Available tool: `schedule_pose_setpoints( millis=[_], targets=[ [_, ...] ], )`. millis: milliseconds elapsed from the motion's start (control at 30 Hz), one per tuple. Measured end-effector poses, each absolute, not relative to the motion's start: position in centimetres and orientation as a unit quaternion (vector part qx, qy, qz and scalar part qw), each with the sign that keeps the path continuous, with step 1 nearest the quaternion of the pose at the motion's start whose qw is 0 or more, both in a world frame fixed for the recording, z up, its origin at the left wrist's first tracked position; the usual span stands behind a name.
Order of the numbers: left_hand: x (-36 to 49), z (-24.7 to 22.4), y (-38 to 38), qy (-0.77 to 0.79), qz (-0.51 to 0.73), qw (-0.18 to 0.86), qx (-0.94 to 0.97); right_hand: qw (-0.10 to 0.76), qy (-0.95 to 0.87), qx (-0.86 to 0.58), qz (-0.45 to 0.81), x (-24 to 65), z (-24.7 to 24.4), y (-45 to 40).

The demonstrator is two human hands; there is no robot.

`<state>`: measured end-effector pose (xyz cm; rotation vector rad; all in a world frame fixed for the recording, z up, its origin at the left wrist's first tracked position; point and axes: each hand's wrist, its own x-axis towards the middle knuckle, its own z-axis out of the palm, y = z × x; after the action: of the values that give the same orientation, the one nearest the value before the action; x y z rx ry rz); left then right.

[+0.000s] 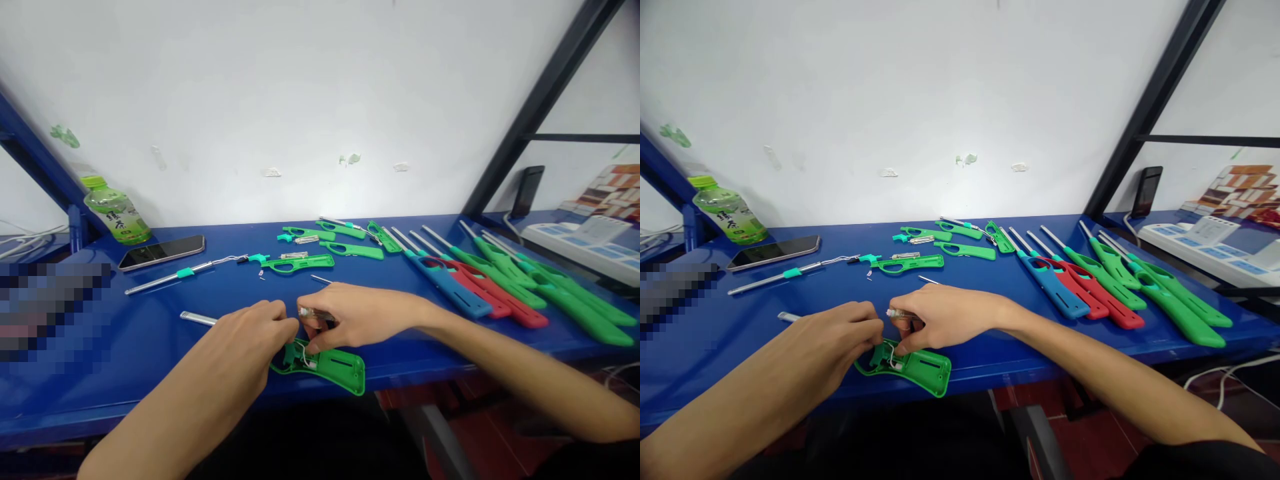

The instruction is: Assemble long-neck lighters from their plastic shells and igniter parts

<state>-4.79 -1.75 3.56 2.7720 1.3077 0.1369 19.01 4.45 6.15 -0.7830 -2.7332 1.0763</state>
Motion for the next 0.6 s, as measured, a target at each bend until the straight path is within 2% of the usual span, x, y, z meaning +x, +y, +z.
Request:
schedule_pose_setpoints(
  millis=[467, 600],
  targets=[
    [-4.33, 3.45, -1.44, 0.424, 0.056, 0.023, 0.904, 0.060, -0.890, -0.292, 0.346, 18.66, 6.04, 4.02],
    [-4.73, 3.06, -1.13, 0.423, 0.055, 0.026, 0.904, 0.091, -0.914, -0.279, 0.280, 18.59, 5.70, 3.78]
  ],
)
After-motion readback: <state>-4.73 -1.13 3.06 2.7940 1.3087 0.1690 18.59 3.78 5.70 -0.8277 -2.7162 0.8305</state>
